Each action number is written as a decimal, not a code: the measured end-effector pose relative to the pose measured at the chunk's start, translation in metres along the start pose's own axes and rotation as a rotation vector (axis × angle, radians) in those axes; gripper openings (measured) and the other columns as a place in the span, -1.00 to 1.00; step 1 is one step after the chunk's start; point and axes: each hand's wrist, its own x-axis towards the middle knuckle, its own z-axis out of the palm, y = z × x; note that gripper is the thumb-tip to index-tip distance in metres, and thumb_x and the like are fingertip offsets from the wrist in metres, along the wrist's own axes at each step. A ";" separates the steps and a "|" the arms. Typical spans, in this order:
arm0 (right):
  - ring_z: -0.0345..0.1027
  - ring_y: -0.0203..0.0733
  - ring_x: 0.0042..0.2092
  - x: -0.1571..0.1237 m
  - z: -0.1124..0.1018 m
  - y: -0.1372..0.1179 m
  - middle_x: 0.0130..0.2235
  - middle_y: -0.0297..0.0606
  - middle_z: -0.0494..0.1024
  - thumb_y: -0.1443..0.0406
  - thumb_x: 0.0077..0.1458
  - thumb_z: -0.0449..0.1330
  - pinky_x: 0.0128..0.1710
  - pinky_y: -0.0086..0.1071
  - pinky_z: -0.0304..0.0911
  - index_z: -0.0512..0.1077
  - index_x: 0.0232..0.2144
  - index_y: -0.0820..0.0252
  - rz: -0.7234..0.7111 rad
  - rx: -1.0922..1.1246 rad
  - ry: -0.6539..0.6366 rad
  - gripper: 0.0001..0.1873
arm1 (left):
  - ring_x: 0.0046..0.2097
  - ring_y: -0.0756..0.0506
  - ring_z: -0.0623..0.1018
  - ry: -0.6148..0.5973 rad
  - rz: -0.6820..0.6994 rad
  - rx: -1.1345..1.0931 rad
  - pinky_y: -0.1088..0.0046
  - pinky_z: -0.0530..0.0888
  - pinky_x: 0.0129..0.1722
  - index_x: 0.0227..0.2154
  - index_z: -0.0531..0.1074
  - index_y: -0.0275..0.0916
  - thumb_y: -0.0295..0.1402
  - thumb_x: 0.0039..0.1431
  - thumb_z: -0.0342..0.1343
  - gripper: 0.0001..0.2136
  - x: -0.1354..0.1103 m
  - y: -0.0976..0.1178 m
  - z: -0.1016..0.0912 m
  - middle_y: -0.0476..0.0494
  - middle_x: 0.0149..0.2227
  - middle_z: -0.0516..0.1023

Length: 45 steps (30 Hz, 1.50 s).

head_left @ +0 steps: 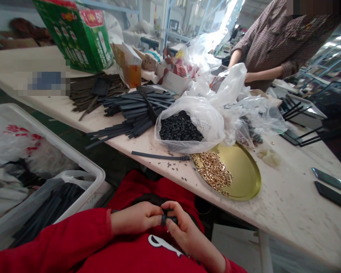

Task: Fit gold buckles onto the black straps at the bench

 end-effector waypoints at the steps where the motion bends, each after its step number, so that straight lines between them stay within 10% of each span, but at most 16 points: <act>1: 0.22 -0.31 -0.31 0.001 -0.001 0.001 -0.31 -0.34 0.39 0.27 0.08 0.12 -0.31 -0.44 0.10 0.30 -0.10 0.09 -0.006 -0.012 0.007 -0.71 | -0.53 0.05 0.20 -0.001 -0.012 -0.016 0.60 0.10 -0.57 -0.54 0.36 -0.27 -0.19 0.19 -0.12 -0.68 0.002 0.000 0.000 0.08 -0.59 0.20; 10: -0.20 -0.48 -0.66 0.008 0.002 0.007 -0.64 -0.60 0.08 0.16 -0.04 0.24 -0.66 -0.53 -0.24 0.26 -0.20 0.16 0.210 0.693 -0.166 -0.63 | -0.52 0.03 0.22 0.088 0.149 0.274 0.51 0.05 -0.52 -0.56 0.37 -0.23 -0.20 0.23 -0.13 -0.67 -0.002 0.010 -0.006 0.05 -0.59 0.28; 18: 0.09 -0.38 -0.45 0.007 -0.004 0.003 -0.43 -0.44 0.26 0.29 0.11 0.05 -0.47 -0.50 0.02 0.22 -0.10 0.15 0.112 0.039 -0.011 -0.73 | -0.48 0.03 0.23 -0.023 -0.123 -0.087 0.58 0.15 -0.53 -0.53 0.27 -0.26 -0.23 0.18 -0.18 -0.72 0.011 -0.001 0.003 0.07 -0.54 0.22; 34: 0.29 -0.29 -0.38 -0.003 0.005 0.009 -0.37 -0.34 0.41 0.21 0.21 -0.07 -0.38 -0.44 0.22 0.22 -0.06 0.13 -0.036 -0.243 0.058 -0.72 | -0.46 -0.04 0.40 0.095 0.011 0.377 0.51 0.16 -0.51 -0.44 0.42 -0.27 -0.29 0.20 -0.18 -0.71 -0.003 0.006 0.006 -0.07 -0.45 0.49; 45: 0.40 -0.23 -0.24 0.033 -0.012 -0.003 -0.29 -0.25 0.49 0.28 0.22 -0.13 -0.29 -0.43 0.28 0.20 -0.06 0.15 -0.303 -0.517 0.217 -0.74 | -0.40 -0.12 0.53 0.233 0.070 0.619 0.50 0.28 -0.49 -0.40 0.46 -0.22 -0.31 0.19 -0.10 -0.76 0.015 0.027 -0.034 -0.11 -0.42 0.56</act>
